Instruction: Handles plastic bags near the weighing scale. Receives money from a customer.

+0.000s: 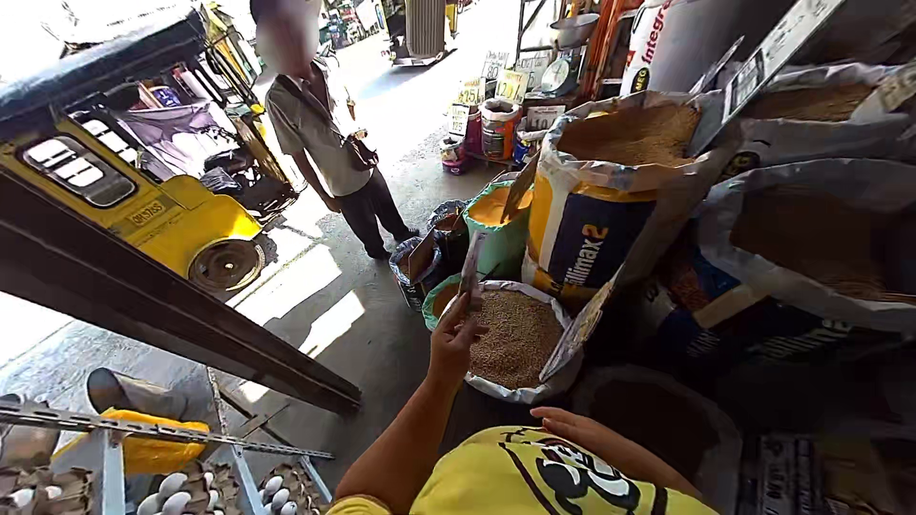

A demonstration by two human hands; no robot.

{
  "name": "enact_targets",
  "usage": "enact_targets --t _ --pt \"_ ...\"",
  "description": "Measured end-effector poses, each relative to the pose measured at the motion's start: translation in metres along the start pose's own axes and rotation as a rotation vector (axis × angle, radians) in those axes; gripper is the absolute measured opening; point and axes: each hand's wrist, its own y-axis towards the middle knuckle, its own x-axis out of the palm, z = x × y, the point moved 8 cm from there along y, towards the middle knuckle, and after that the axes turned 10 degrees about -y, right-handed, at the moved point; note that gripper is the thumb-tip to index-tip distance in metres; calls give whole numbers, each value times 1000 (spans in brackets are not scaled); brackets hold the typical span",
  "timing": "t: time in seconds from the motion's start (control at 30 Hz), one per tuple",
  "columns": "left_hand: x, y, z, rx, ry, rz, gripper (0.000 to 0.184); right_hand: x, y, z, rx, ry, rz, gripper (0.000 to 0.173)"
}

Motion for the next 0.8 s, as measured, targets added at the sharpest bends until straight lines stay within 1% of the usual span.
enact_targets --t 0.07,0.1,0.17,0.27,0.4,0.53,0.6,0.67,0.73,0.77,0.8 --pt "-12 -6 7 32 5 54 49 0 7 11 -43 -22 11 54" --pt "-17 -9 10 43 5 79 49 1 8 10 -53 -36 -13 53" --pt "-26 -15 14 43 12 129 48 3 1 -6 -33 -46 -82 44" --pt "-37 -23 22 75 43 177 48 6 -6 -24 -61 -36 -108 33" --pt "-38 -17 41 168 118 192 48 1 -6 -22 -156 -50 -116 28" --pt "-42 -6 64 273 127 263 48 0 -16 -37 -137 -92 -114 25" --pt "-47 -2 78 385 202 309 50 -2 -21 -41 -128 -108 -94 25" --pt "-49 -5 93 612 400 322 50 -5 -26 -41 -112 -104 -53 25" --pt "-45 -9 101 823 578 301 47 -8 -31 -35 -86 -71 -6 26" --pt "-43 -9 102 880 611 286 46 -9 -32 -32 -78 -39 12 27" --pt "-41 -9 101 898 609 276 47 -10 -33 -27 -75 -5 25 28"
